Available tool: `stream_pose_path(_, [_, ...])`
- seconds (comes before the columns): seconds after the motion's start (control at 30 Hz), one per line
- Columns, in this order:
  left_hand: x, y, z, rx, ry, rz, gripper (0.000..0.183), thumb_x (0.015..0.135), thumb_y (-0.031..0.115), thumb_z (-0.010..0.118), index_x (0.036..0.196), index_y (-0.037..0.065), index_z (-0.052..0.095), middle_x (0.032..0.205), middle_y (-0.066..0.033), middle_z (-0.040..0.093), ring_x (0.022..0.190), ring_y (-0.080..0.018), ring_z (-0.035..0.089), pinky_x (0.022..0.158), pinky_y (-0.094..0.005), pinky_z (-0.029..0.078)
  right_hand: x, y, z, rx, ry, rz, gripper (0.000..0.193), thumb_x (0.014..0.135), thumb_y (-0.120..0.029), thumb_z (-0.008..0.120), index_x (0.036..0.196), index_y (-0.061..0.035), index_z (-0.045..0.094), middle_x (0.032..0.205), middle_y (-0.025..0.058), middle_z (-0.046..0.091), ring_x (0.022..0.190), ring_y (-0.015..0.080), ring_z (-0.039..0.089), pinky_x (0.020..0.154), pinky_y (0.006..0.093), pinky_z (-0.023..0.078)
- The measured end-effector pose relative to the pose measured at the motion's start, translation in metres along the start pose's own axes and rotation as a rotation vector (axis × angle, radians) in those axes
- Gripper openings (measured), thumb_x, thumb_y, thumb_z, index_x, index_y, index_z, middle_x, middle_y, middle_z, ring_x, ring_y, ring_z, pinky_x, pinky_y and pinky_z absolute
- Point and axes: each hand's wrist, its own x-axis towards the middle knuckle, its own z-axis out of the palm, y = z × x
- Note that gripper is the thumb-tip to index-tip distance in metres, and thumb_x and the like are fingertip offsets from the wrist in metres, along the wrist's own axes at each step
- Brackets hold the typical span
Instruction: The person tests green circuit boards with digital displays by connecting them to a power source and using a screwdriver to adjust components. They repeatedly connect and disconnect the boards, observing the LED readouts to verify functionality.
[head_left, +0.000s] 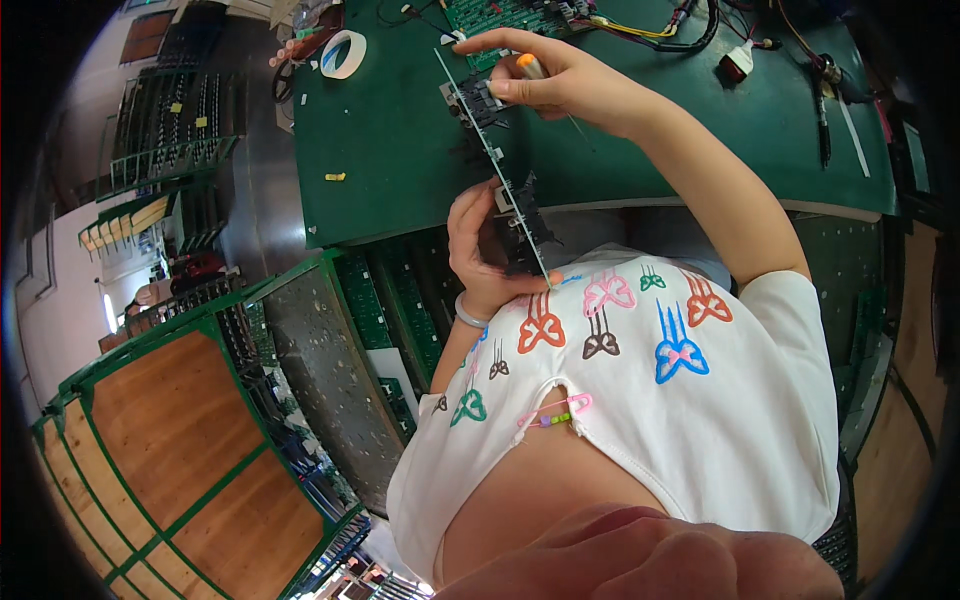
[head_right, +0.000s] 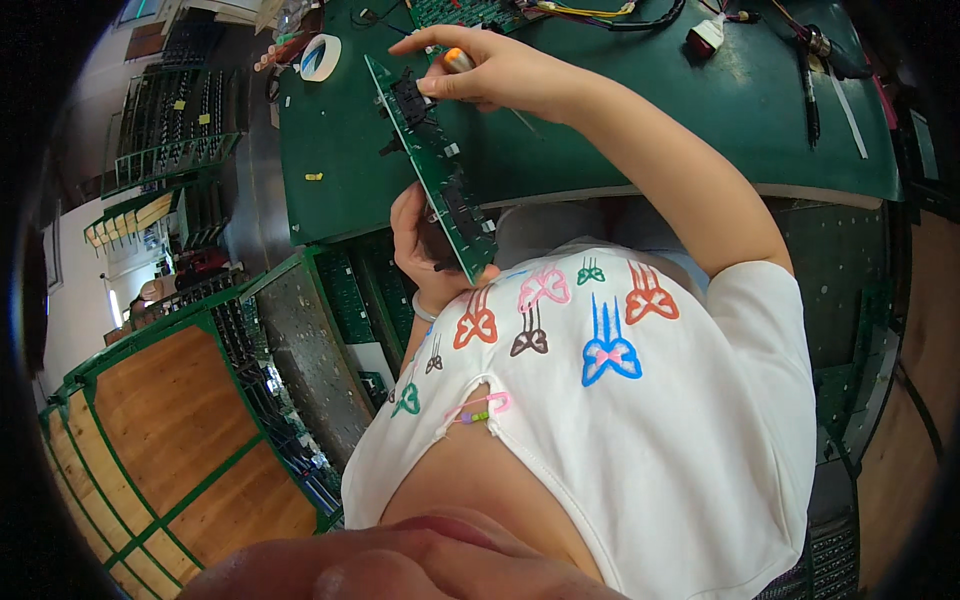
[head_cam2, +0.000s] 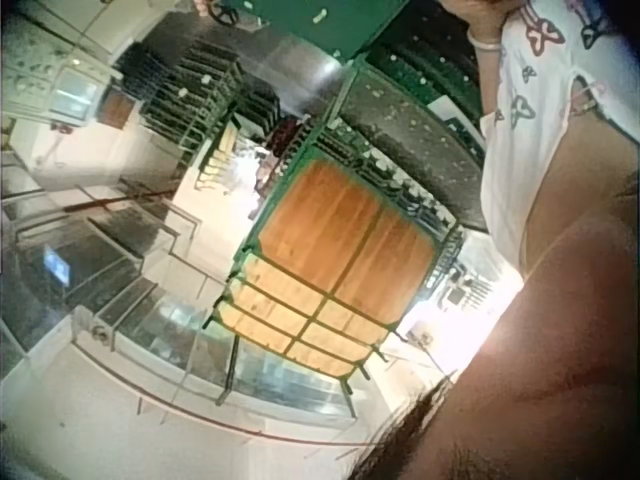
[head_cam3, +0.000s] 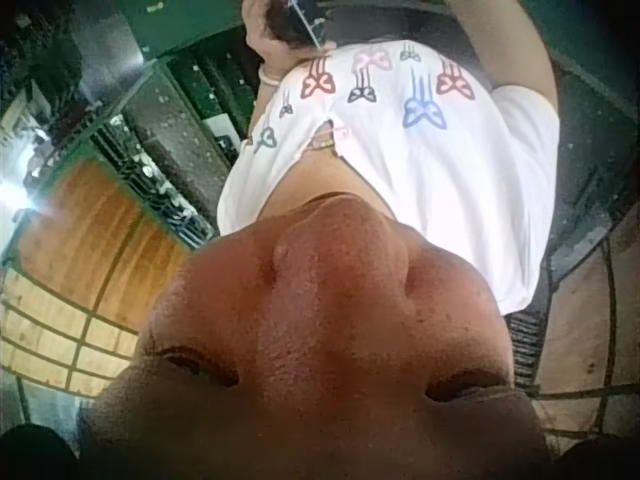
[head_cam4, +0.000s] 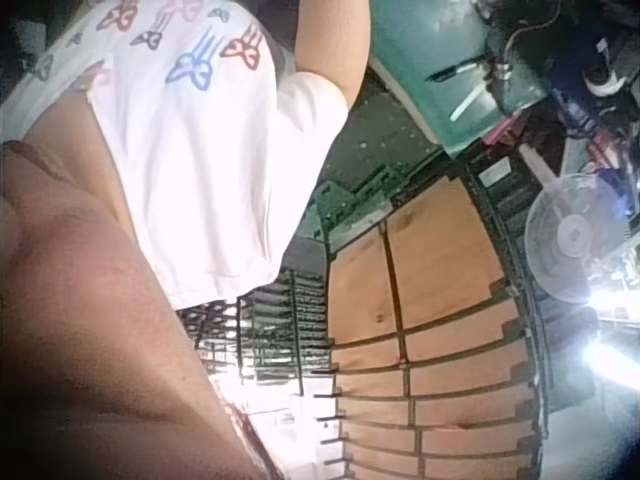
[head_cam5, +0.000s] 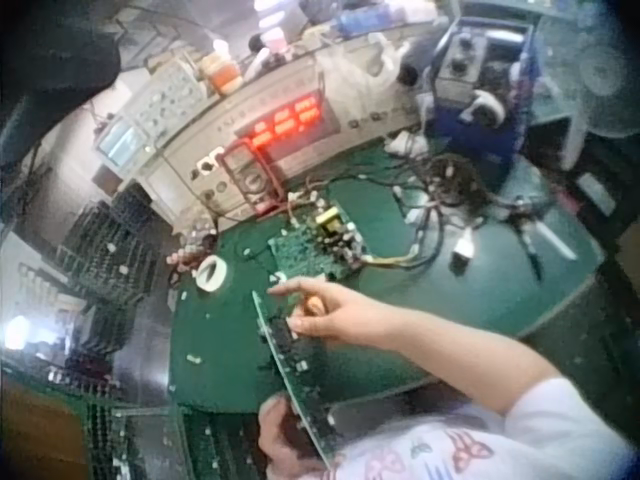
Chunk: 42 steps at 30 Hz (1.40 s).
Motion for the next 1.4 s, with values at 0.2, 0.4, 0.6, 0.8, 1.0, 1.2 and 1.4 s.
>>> stream_pose_path(0.2, [-0.004, -0.004, -0.002, 0.051, 0.004, 0.022, 0.112, 0.045, 0.030, 0.103, 0.139, -0.001, 0.051, 0.133, -0.0181, 0.053, 0.123, -0.0349, 0.057, 0.106, -0.0452, 0.046, 0.014, -0.019, -0.016, -0.215, -0.281, 0.008, 0.056, 0.100, -0.018, 0.059, 0.152, -0.0327, 0.043, 0.088, -0.0055, 0.051, 0.073, 0.0044, 0.044, 0.059, 0.0192, 0.031])
stream_pose_path(0.4, [-0.006, -0.006, -0.001, 0.016, 0.019, 0.024, 0.112, 0.043, 0.031, 0.103, 0.139, 0.002, 0.053, 0.132, -0.0191, 0.055, 0.120, -0.0352, 0.059, 0.104, -0.0451, 0.047, 0.023, -0.015, -0.018, -0.161, -0.336, 0.006, 0.052, 0.100, -0.016, 0.060, 0.148, -0.0320, 0.047, 0.088, -0.0039, 0.056, 0.073, 0.0061, 0.046, 0.063, 0.0232, 0.038])
stream_pose_path(0.6, [-0.007, -0.009, -0.001, 0.055, 0.035, 0.018, 0.113, 0.041, 0.033, 0.102, 0.138, 0.002, 0.053, 0.130, -0.0198, 0.060, 0.120, -0.0356, 0.059, 0.103, -0.0445, 0.048, 0.025, -0.009, -0.012, -0.032, -0.307, 0.021, 0.058, 0.096, -0.021, 0.068, 0.147, -0.0268, 0.042, 0.089, -0.0058, 0.054, 0.073, 0.0031, 0.044, 0.056, 0.0183, 0.029])
stream_pose_path(0.8, [0.019, 0.012, -0.016, 0.285, -0.129, 0.163, 0.106, 0.047, 0.038, 0.101, 0.134, -0.002, 0.056, 0.130, -0.0202, 0.058, 0.118, -0.0343, 0.058, 0.101, -0.0463, 0.046, 0.015, -0.037, -0.020, -0.379, -0.237, -0.139, 0.060, 0.097, -0.008, 0.063, 0.153, -0.0176, 0.042, 0.090, -0.0026, 0.056, 0.079, 0.0061, 0.045, 0.072, 0.0225, 0.040])
stream_pose_path(1.0, [0.038, 0.026, -0.024, 0.543, -0.173, 0.052, 0.086, 0.057, 0.027, 0.092, 0.132, 0.000, 0.060, 0.132, -0.0132, 0.058, 0.116, -0.0338, 0.054, 0.103, -0.0450, 0.043, -0.055, -0.031, -0.074, -1.439, 0.601, -0.023, 0.023, 0.092, -0.028, 0.069, 0.101, -0.0087, 0.063, 0.093, 0.0137, 0.069, 0.088, 0.0381, 0.066, 0.072, 0.0463, 0.051])
stream_pose_path(1.2, [0.024, 0.004, -0.010, 0.815, -0.245, -0.059, 0.090, 0.061, 0.035, 0.088, 0.138, 0.002, 0.055, 0.137, -0.0115, 0.053, 0.121, -0.0334, 0.050, 0.106, -0.0463, 0.041, -0.103, 0.003, -0.128, -1.527, 0.755, 0.570, 0.055, 0.088, -0.044, 0.072, 0.131, -0.0167, 0.053, 0.095, 0.0213, 0.072, 0.090, 0.0437, 0.069, 0.074, 0.0516, 0.055])
stream_pose_path(1.4, [0.030, 0.018, -0.018, 0.788, -0.176, 0.007, 0.084, 0.072, 0.044, 0.084, 0.141, 0.007, 0.053, 0.147, -0.0149, 0.046, 0.130, -0.0362, 0.047, 0.109, -0.0488, 0.040, -0.118, 0.029, -0.146, -1.342, 0.747, 0.246, 0.052, 0.087, -0.025, 0.075, 0.133, -0.0184, 0.053, 0.096, 0.0163, 0.072, 0.088, 0.0427, 0.068, 0.072, 0.0506, 0.052])
